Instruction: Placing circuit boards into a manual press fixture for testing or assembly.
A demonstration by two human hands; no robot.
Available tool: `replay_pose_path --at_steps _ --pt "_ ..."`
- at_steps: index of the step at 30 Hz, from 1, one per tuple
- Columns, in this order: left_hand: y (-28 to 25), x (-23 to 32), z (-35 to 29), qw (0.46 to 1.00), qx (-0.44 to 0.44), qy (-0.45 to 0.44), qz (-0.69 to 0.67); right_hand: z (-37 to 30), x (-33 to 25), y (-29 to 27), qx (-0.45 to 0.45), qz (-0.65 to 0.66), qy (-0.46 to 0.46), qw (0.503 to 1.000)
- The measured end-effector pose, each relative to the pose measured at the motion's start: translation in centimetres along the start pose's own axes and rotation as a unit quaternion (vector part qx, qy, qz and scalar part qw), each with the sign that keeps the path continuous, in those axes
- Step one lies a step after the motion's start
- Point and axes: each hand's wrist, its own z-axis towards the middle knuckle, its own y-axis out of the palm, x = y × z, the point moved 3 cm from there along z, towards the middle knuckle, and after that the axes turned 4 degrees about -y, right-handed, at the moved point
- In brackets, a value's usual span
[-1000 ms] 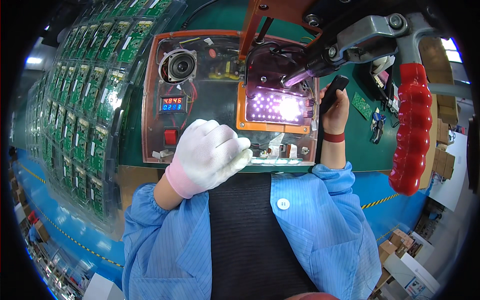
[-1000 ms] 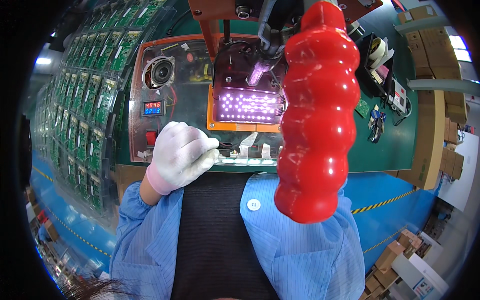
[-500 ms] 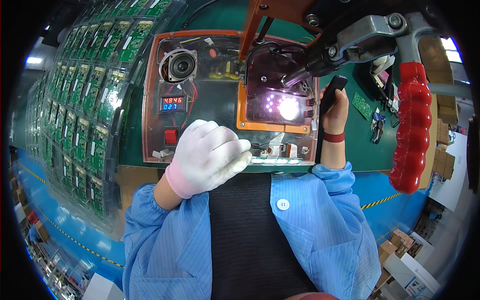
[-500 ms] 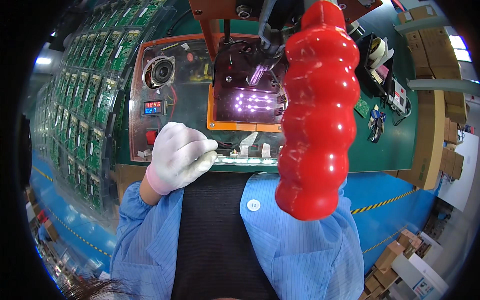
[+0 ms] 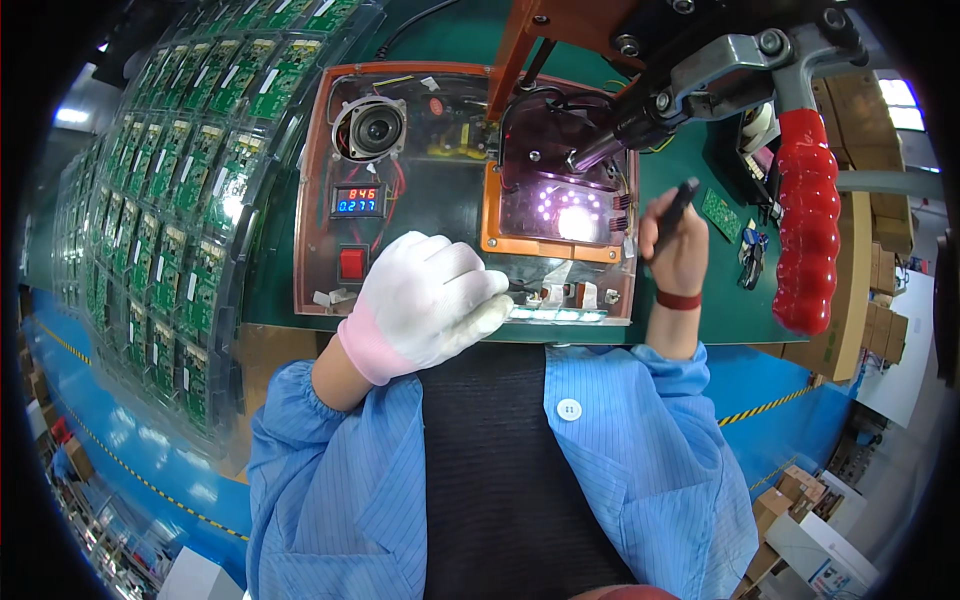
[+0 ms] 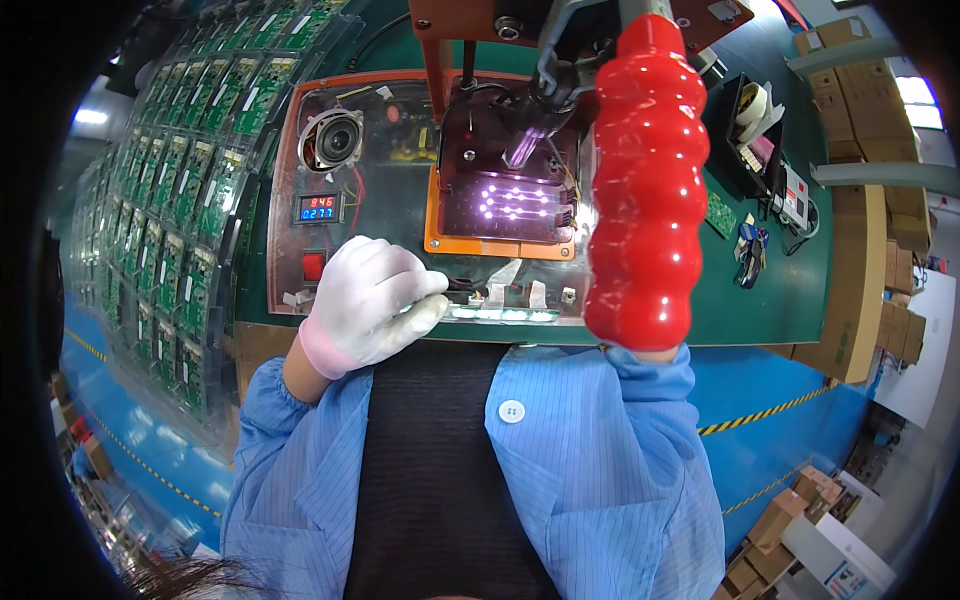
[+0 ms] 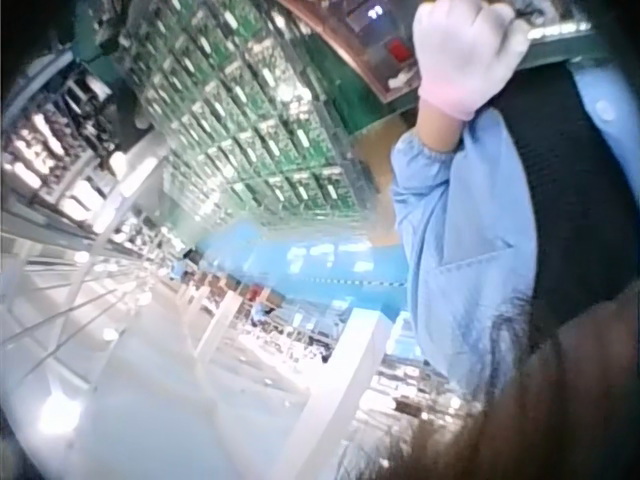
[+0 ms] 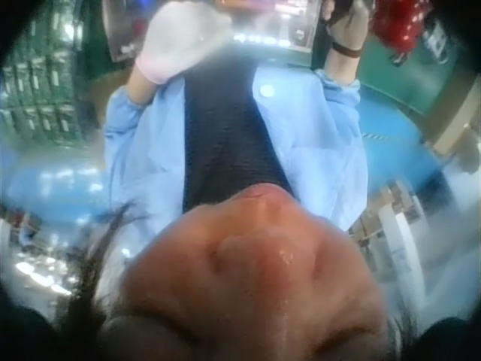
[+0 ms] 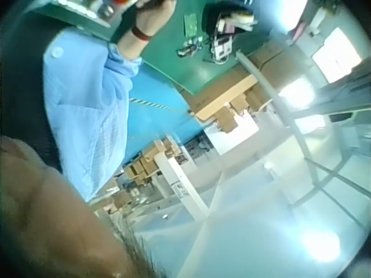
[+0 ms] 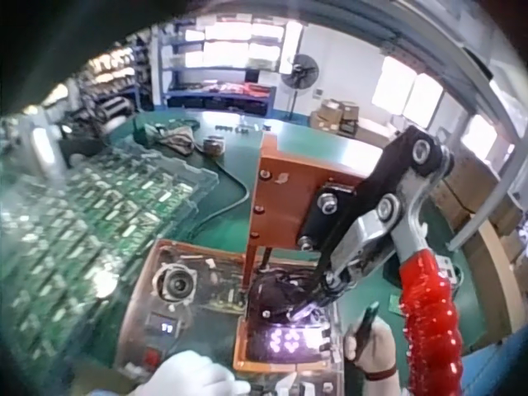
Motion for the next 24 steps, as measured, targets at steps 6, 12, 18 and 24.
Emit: replay_pose_path --at_steps 6,12,18,24 --pt "0.0 -0.2 -0.5 1.000 0.014 0.003 0.002 -2.6 -6.8 3.7 -0.228 0.143 0.010 0.963" --pt "-0.4 -0.3 -1.0 1.000 0.026 0.013 -0.002 -2.1 -6.0 2.8 -0.405 0.153 0.069 0.899" --pt "-0.6 0.1 -1.4 1.000 0.021 0.011 0.008 1.5 -1.5 -0.5 0.021 0.250 -0.008 0.968" --pt "-0.2 0.3 -1.1 1.000 0.008 0.007 0.029 4.1 1.9 0.0 0.057 0.203 0.001 0.977"
